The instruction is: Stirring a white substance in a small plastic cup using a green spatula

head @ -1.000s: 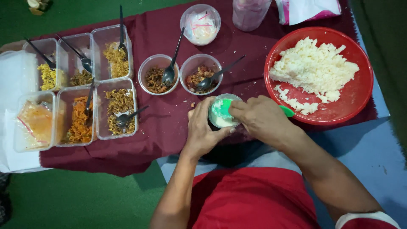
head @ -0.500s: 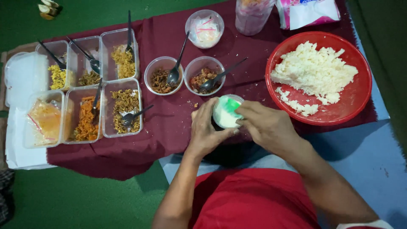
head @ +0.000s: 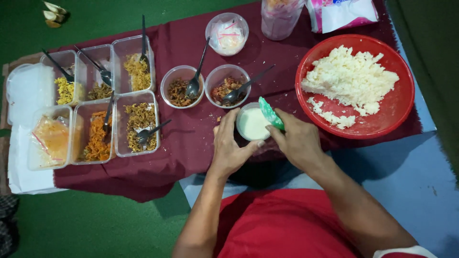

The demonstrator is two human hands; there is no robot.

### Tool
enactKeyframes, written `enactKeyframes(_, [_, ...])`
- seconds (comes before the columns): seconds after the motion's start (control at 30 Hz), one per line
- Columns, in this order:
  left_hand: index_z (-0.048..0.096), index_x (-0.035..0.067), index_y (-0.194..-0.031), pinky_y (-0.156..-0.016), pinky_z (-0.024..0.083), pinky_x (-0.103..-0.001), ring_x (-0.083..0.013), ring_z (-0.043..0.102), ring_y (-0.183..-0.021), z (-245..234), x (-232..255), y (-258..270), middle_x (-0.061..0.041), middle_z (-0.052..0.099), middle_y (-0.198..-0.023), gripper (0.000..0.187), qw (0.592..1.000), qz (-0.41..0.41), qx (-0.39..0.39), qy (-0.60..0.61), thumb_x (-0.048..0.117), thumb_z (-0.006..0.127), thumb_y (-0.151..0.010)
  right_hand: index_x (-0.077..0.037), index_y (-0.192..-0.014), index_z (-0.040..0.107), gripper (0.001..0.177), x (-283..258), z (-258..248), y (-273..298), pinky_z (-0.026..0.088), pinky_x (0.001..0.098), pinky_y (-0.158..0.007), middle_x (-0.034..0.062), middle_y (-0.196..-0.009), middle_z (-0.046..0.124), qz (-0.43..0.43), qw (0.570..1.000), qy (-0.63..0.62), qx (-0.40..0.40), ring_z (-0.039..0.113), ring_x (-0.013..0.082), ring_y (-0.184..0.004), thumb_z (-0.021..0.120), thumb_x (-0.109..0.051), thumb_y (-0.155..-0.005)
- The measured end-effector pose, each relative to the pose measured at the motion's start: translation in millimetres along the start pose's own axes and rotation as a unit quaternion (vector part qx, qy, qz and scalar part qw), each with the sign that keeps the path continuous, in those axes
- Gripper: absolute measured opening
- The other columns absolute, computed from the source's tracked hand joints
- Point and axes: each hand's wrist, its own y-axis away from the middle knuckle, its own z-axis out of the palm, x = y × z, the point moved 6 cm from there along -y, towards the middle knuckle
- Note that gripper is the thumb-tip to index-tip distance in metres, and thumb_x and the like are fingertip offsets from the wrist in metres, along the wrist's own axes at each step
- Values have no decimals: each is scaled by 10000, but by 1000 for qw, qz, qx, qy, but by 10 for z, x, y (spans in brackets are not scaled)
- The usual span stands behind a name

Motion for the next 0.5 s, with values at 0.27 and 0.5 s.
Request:
enactKeyframes(0.27, [465,41,-1467,-1007,387,-458,-386,557,-1301,-11,37,-1,-221,569,-1381,1067,1000,11,-7,-8,534,902,-628,-83,-1262,722,413,-23,-27,-74,595,408,-701,135,-920,759,-30,999,11,-24,754,313,-870,792,-265,-899])
enactKeyframes(0.5, [473,38,-1470,-1011,375,-421,-347,595,-1246,26,31,-8,-193,621,-1322,1143,1000,13,-20,-16,589,918,-573,-187,-1300,704,426,97,99,-61,594,420,-692,65,-937,756,-10,997,45,-67,753,282,-851,738,-387,-925])
